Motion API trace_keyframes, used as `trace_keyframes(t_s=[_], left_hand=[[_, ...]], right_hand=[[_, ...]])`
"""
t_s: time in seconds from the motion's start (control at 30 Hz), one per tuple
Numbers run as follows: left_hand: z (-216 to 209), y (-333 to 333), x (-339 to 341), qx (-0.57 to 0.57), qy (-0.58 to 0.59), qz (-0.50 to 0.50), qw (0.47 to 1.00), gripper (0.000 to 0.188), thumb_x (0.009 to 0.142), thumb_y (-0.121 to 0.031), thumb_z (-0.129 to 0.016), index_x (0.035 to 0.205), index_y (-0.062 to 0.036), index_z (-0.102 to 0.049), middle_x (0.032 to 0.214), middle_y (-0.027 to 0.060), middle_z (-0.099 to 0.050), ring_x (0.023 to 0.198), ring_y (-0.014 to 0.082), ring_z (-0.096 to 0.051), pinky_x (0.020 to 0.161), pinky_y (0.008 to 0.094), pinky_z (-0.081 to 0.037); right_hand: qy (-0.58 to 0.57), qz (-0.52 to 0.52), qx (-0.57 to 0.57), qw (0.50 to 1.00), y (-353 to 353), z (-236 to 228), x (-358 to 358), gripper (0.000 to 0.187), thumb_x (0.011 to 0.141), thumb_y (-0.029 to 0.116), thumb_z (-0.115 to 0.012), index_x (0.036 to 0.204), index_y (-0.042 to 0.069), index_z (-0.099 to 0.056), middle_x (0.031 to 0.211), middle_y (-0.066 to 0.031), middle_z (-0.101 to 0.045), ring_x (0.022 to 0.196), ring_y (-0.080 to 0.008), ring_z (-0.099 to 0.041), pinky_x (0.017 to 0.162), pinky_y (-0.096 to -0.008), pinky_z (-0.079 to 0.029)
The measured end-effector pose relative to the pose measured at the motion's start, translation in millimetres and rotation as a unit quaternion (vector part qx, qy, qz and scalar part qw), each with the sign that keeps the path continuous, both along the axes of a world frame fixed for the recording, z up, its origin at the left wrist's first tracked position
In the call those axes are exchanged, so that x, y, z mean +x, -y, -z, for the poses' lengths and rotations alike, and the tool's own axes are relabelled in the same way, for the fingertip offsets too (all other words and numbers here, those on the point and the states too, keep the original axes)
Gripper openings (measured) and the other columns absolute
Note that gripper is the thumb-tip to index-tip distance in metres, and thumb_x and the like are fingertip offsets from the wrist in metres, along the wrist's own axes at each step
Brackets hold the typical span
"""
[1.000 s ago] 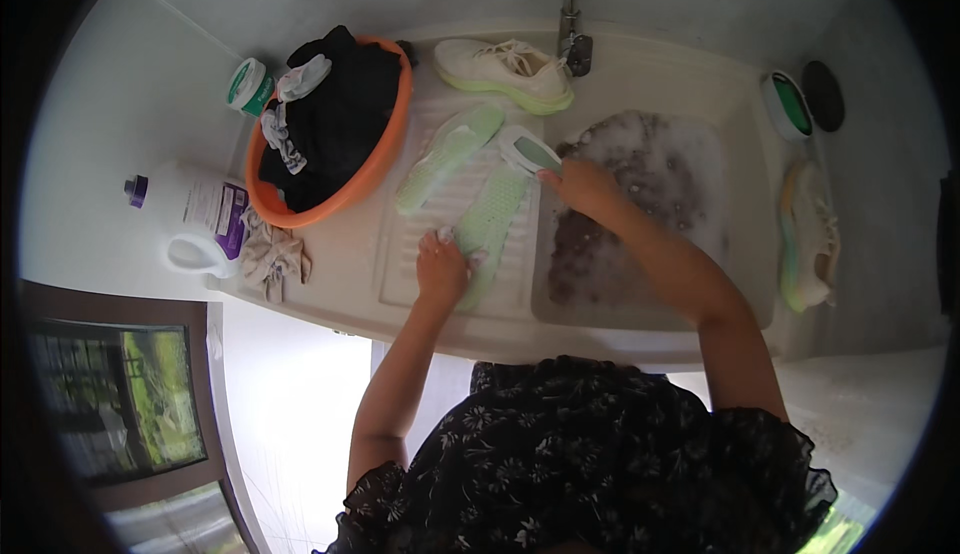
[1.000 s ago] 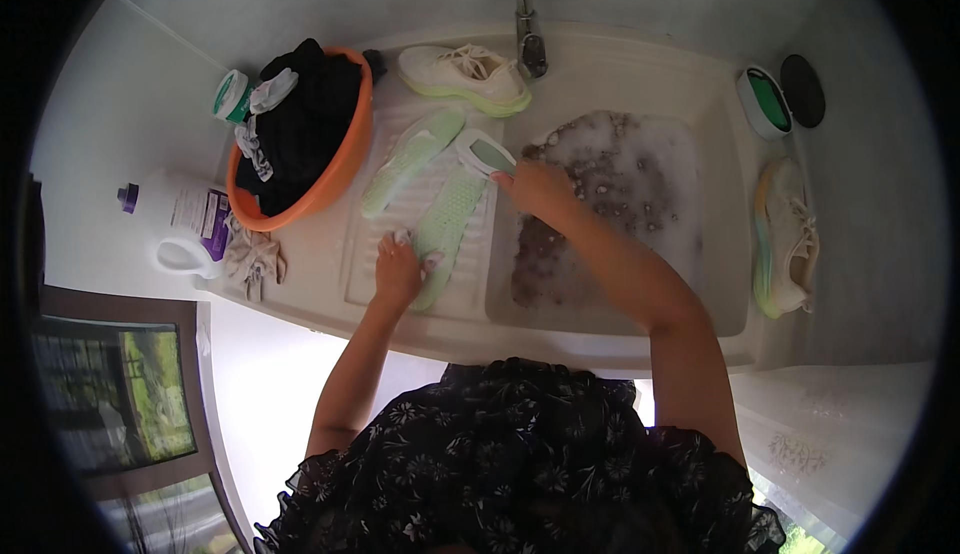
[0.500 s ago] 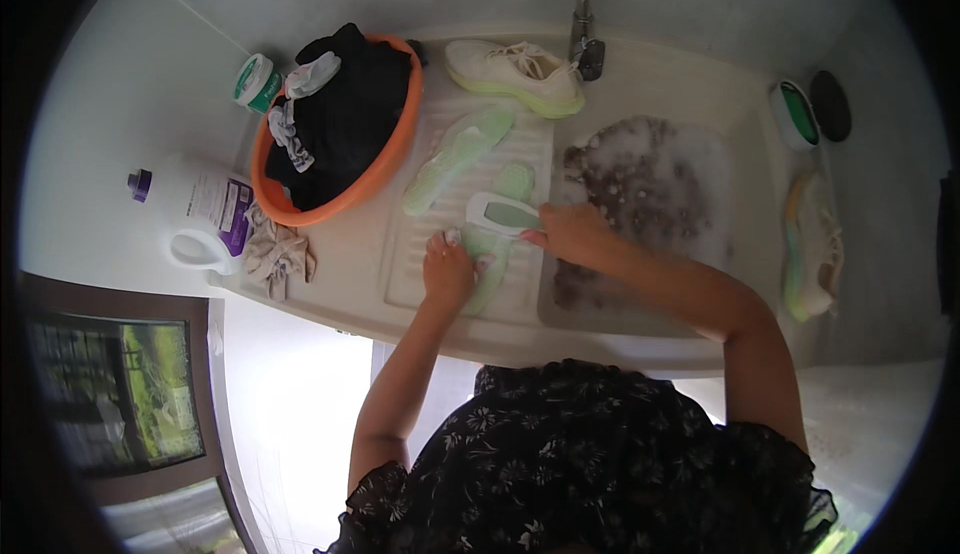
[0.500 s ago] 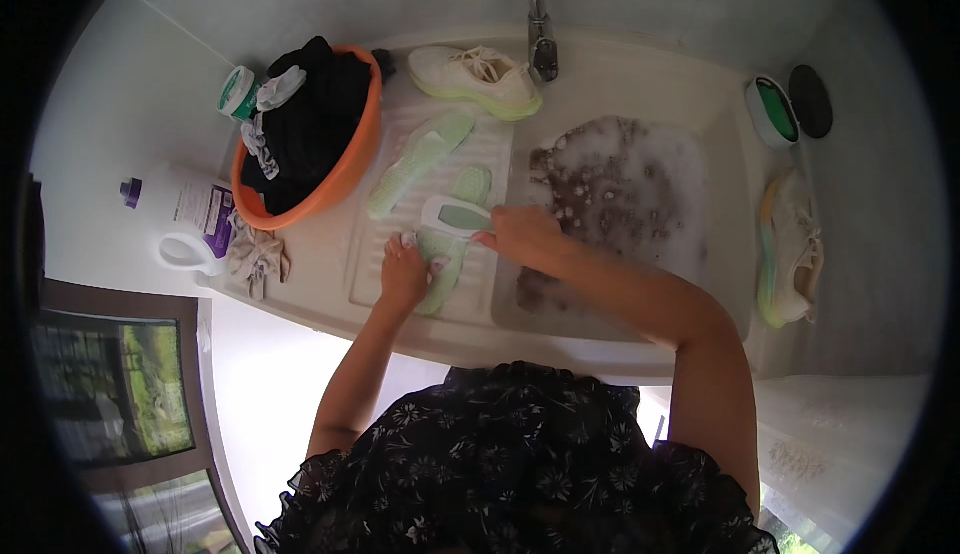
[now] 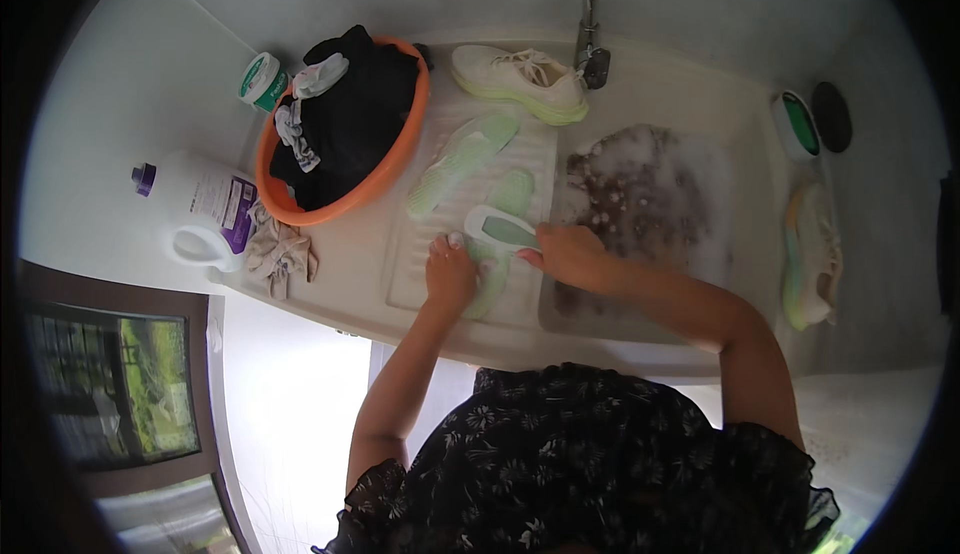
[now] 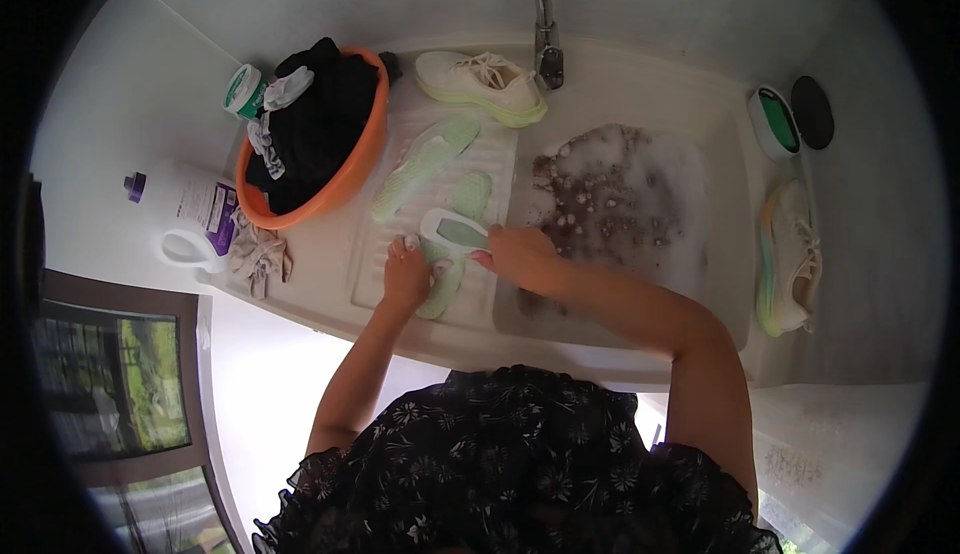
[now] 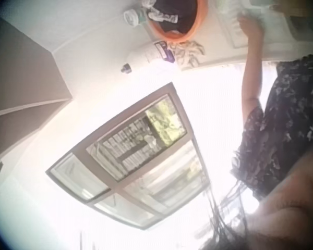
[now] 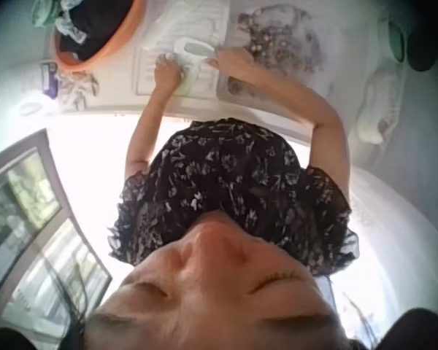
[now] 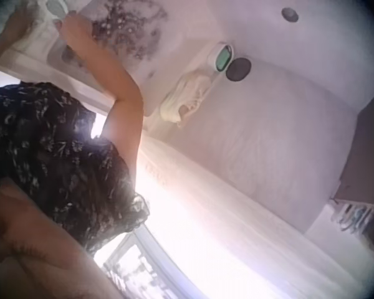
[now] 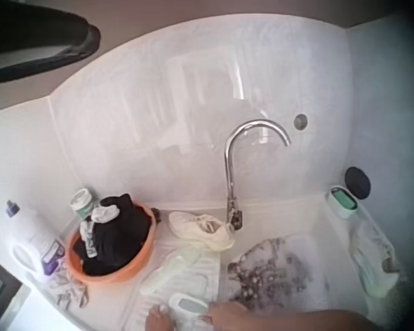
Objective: The person scrubs a pair of white sneakers with a brush in a sink filled with soapy water. They repeatedly dip the shoes and brush into the water, scrubbing the uppers, soles, and laces, then rinse and continue scrubbing throughout the clip.
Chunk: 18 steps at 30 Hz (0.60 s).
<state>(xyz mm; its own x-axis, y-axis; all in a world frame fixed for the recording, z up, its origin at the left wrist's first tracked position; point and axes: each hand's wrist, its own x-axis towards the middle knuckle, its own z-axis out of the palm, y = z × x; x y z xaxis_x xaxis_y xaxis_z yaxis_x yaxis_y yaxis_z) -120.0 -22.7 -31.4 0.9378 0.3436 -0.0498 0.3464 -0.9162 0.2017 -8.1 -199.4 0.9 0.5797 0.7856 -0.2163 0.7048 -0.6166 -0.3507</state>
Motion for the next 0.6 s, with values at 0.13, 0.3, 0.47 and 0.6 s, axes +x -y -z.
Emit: trace_keyframes(t_s=[0.13, 0.3, 0.47, 0.6], left_hand=[[-0.3, -0.3, -3.9, 0.001, 0.007, -0.007, 1.0, 0.056, 0.071, -0.031, -0.068, 0.101, 0.0073, -0.042, 0.105, 0.023, -0.042, 0.098, 0.0369, -0.046, 0.08, 0.0416, -0.041], [-6.7, 2.2, -1.1, -0.02, 0.01, -0.003, 1.0, 0.051, 0.071, -0.028, -0.068, 0.097, 0.0071, -0.042, 0.104, 0.0235, -0.043, 0.096, 0.0377, -0.046, 0.079, 0.0416, -0.042], [6.7, 0.9, -6.5, 0.007, 0.012, -0.016, 1.0, 0.052, 0.07, -0.031, -0.067, 0.097, 0.0068, -0.046, 0.102, 0.0198, -0.044, 0.096, 0.0344, -0.046, 0.078, 0.0402, -0.043], [5.5, -1.9, -3.3, 0.045, -0.005, -0.006, 0.999, 0.051, 0.069, -0.032, -0.067, 0.097, 0.0059, -0.047, 0.102, 0.0184, -0.044, 0.098, 0.0336, -0.046, 0.077, 0.0396, -0.043]], right_hand=[[-0.013, 0.069, 0.056, 0.996, 0.7, -9.3, 52.2, 0.05, 0.085, 0.046, -0.045, 0.085, -0.002, -0.055, 0.069, -0.0211, -0.059, 0.066, -0.0356, -0.06, 0.059, -0.0426, -0.049], [-0.005, 0.0, 0.005, 1.0, 0.3, 0.3, -4.4, 0.053, 0.085, 0.049, -0.043, 0.079, -0.002, -0.055, 0.065, -0.0173, -0.059, 0.063, -0.0328, -0.06, 0.056, -0.042, -0.047], [-0.017, 0.084, 0.056, 0.995, 1.4, -1.1, 51.0, 0.053, 0.083, 0.05, -0.046, 0.085, -0.002, -0.054, 0.067, -0.0196, -0.059, 0.065, -0.0362, -0.059, 0.058, -0.0418, -0.048], [-0.001, -0.01, 0.022, 1.0, -4.5, 1.6, 5.0, 0.056, 0.083, 0.052, -0.044, 0.086, -0.002, -0.057, 0.07, -0.0202, -0.06, 0.068, -0.0351, -0.06, 0.06, -0.0422, -0.048]])
